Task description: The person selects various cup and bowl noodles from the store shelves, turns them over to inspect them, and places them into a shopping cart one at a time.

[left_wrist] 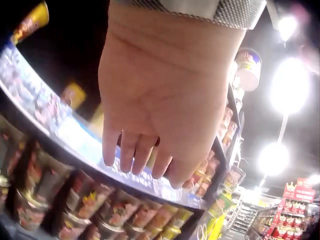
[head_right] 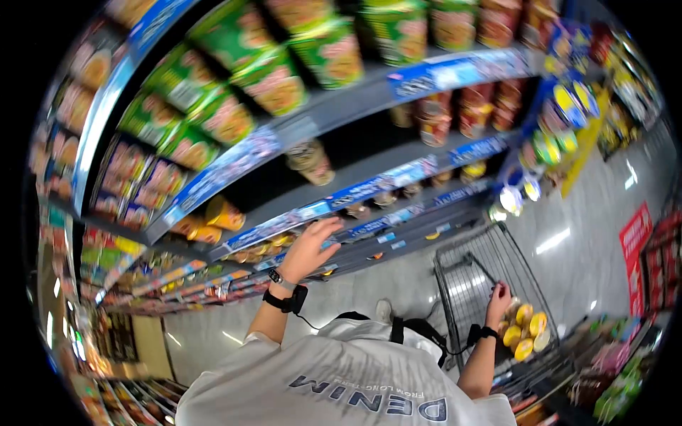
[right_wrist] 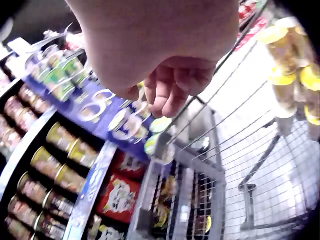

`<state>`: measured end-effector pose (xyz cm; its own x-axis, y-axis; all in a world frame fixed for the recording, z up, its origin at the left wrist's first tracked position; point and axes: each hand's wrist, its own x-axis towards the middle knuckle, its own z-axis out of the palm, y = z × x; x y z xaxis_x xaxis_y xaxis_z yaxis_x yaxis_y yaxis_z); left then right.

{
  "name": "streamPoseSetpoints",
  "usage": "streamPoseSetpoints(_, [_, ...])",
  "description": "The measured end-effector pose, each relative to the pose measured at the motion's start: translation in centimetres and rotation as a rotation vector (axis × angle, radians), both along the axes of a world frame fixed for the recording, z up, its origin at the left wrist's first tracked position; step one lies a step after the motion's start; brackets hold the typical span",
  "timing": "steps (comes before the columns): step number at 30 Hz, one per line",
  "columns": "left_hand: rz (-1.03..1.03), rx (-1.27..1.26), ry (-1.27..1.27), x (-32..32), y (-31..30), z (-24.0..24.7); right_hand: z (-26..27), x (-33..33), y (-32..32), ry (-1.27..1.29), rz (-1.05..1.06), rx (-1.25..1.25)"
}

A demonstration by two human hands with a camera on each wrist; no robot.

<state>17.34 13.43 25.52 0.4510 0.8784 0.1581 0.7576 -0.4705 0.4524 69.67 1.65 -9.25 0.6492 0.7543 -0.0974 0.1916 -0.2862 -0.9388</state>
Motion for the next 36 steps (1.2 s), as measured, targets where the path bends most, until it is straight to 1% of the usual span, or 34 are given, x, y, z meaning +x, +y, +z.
streamPoseSetpoints(2, [0.092, 0.028, -0.055, -3.3, -1.0, 2.3, 0.7, -3.1, 4.5, 0.069, 0.163, 0.124])
streamPoseSetpoints(3, [0.140, 0.076, -0.072, -4.9, -1.8, 3.5, 1.1, -4.6, 6.7, 0.069, 0.268, 0.133])
streamPoseSetpoints(4, [0.158, 0.152, -0.093, -6.9, -2.3, 3.6, 3.8, -7.4, 8.5, 0.100, 0.318, 0.144])
streamPoseSetpoints(6, [0.256, 0.129, -0.157, -9.6, -4.4, 6.5, 9.5, -11.7, 11.9, -0.084, 0.522, 0.102])
streamPoseSetpoints(8, [0.282, 0.265, -0.142, -12.5, -6.0, 8.2, 16.2, -18.2, 14.4, 0.291, 0.493, 0.196])
streamPoseSetpoints(10, [0.323, 0.315, -0.154, -15.0, -7.5, 9.9, 20.9, -23.4, 17.3, 0.109, 0.624, 0.418])
streamPoseSetpoints(12, [0.316, 0.378, -0.185, -17.3, -8.3, 11.3, 28.5, -27.5, 17.7, 0.062, 0.761, 0.291])
streamPoseSetpoints(13, [0.309, 0.357, -0.253, -17.8, -8.8, 12.5, 30.9, -29.0, 18.4, 0.060, 0.835, 0.331])
streamPoseSetpoints(14, [0.309, 0.362, -0.259, -18.3, -9.2, 13.7, 33.2, -30.6, 18.8, 0.060, 0.907, 0.370])
streamPoseSetpoints(16, [0.287, 0.451, -0.295, -19.0, -9.3, 15.8, 40.6, -35.6, 17.4, 0.001, 0.886, 0.614])
streamPoseSetpoints(18, [0.273, 0.456, -0.401, -19.6, -8.9, 17.0, 45.2, -39.4, 16.9, 0.112, 0.809, 0.922])
streamPoseSetpoints(19, [0.243, 0.462, -0.448, -19.7, -8.4, 17.4, 47.0, -40.7, 16.9, 0.085, 0.787, 0.983])
streamPoseSetpoints(20, [0.216, 0.462, -0.496, -19.6, -7.9, 17.7, 48.5, -41.6, 17.1, 0.060, 0.769, 1.038])
streamPoseSetpoints(22, [0.191, 0.501, -0.542, -19.2, -6.2, 18.2, 50.8, -43.1, 17.8, -0.102, 0.715, 1.074])
streamPoseSetpoints(23, [0.182, 0.538, -0.584, -18.9, -5.1, 18.3, 51.0, -43.9, 18.8, -0.057, 0.727, 1.085])
streamPoseSetpoints(24, [0.177, 0.546, -0.591, -18.4, -4.1, 18.6, 51.3, -44.5, 19.3, -0.108, 0.732, 1.056])
streamPoseSetpoints(26, [0.193, 0.665, -0.677, -17.4, -2.1, 19.1, 52.6, -46.0, 19.6, -0.146, 0.765, 1.061])
streamPoseSetpoints(27, [0.208, 0.679, -0.700, -17.1, -0.7, 19.0, 52.9, -46.6, 20.0, -0.153, 0.765, 1.067])
streamPoseSetpoints(29, [0.234, 0.710, -0.702, -15.8, 0.9, 19.9, 53.1, -47.3, 20.9, -0.315, 0.707, 1.088])
streamPoseSetpoints(30, [0.267, 0.737, -0.697, -15.3, 1.7, 20.3, 53.4, -47.5, 21.1, -0.324, 0.699, 1.088])
streamPoseSetpoints(32, [0.246, 0.709, -0.692, -14.7, 3.5, 21.0, 54.3, -48.1, 21.0, -0.163, 0.719, 0.985])
streamPoseSetpoints(33, [0.271, 0.754, -0.679, -14.1, 4.0, 21.3, 54.4, -48.2, 21.5, -0.228, 0.700, 0.971])
streamPoseSetpoints(34, [0.296, 0.799, -0.664, -13.6, 4.5, 21.7, 54.8, -48.5, 21.7, -0.227, 0.699, 0.970])
streamPoseSetpoints(35, [0.332, 0.856, -0.681, -13.2, 5.6, 21.6, 55.1, -48.8, 21.9, -0.253, 0.668, 0.924])
streamPoseSetpoints(36, [0.328, 0.857, -0.679, -13.2, 6.3, 21.4, 55.6, -49.1, 22.2, -0.279, 0.637, 0.879])
